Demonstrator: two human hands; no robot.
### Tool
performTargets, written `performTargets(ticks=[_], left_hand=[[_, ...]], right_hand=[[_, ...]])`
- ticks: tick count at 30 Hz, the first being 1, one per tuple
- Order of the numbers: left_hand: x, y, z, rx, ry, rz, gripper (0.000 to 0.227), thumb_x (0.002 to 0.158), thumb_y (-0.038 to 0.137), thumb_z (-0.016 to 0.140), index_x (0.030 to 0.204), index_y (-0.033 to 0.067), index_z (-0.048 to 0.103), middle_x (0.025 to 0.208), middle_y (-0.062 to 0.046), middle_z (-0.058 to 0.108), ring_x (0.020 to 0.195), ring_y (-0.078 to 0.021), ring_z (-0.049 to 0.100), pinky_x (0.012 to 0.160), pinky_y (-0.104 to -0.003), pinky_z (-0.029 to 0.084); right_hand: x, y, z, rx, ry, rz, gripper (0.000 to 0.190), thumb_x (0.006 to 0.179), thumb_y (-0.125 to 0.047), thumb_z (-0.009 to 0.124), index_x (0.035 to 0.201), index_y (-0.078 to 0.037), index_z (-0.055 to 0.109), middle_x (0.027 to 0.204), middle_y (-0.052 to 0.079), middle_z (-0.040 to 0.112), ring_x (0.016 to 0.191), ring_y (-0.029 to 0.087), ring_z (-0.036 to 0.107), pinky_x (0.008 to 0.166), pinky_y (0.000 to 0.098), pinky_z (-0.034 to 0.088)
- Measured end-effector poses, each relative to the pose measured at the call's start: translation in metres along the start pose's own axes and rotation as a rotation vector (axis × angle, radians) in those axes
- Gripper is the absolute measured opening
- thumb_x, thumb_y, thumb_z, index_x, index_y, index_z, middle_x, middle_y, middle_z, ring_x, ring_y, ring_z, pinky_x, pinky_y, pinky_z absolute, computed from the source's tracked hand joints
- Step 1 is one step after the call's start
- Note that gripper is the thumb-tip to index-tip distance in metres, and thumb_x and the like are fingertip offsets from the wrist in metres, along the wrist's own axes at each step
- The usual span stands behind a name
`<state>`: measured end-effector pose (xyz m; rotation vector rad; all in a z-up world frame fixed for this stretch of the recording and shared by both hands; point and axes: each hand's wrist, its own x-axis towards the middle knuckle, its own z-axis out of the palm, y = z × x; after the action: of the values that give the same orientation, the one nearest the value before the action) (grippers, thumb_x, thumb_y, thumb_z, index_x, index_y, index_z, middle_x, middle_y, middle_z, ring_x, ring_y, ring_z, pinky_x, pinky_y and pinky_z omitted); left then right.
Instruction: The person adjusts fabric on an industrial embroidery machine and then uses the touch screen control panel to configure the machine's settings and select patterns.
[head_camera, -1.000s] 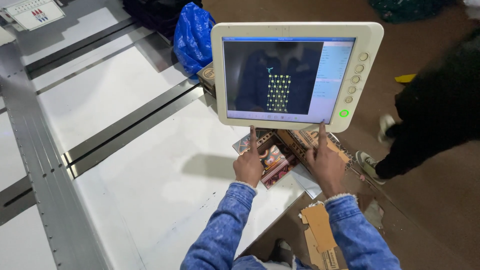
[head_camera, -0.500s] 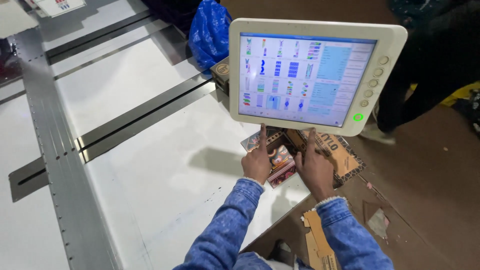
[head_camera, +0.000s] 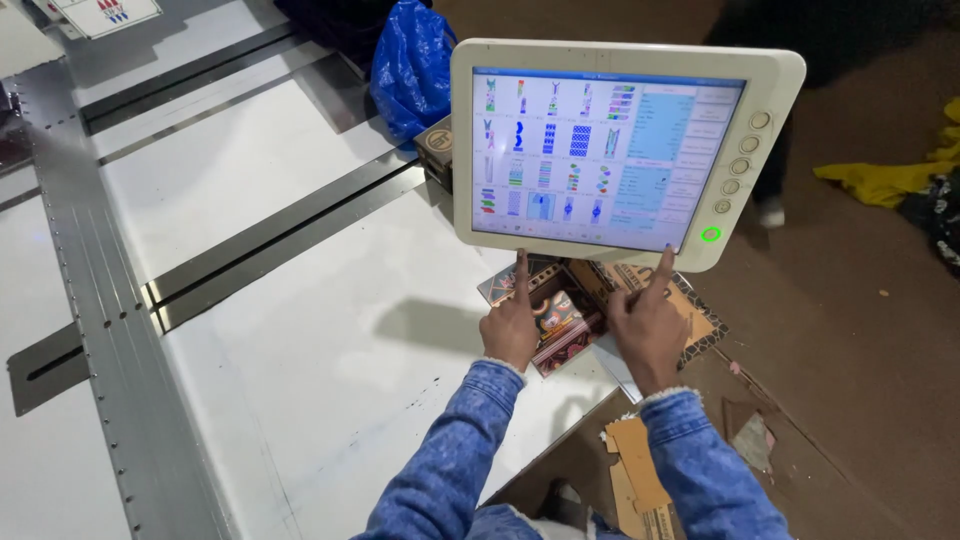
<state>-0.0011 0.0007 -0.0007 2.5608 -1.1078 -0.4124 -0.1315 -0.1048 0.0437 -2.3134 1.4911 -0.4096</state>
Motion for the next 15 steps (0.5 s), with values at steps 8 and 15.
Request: performTargets(ticks=[8, 15], left_hand=[[0.001, 0.000, -0.001, 0.016, -0.026, -0.008, 0.102, 0.092, 0.006, 0.056, 0.161, 0.0230, -0.017, 0.097, -0.017, 0.071, 0.092, -0.0364, 0.074, 0.078, -0.047, 0.059], [0.000, 0.001, -0.002, 0.014, -0.009, -0.007, 0.100, 0.092, 0.005, 0.056, 0.162, 0.0212, -0.013, 0.094, -0.018, 0.071, 0.090, -0.0356, 0.074, 0.076, -0.045, 0.060]], right_hand=[[-0.006, -0.006, 0.004, -0.048, -0.112, -0.054, 0.079, 0.097, -0.035, 0.048, 0.164, -0.011, 0.013, 0.072, 0.014, 0.072, 0.067, 0.033, 0.071, 0.075, 0.0465, 0.056], [-0.018, -0.026, 0.014, -0.050, -0.206, -0.263, 0.079, 0.096, -0.035, 0.045, 0.163, -0.011, 0.010, 0.072, 0.019, 0.072, 0.066, 0.041, 0.071, 0.064, 0.0519, 0.056]])
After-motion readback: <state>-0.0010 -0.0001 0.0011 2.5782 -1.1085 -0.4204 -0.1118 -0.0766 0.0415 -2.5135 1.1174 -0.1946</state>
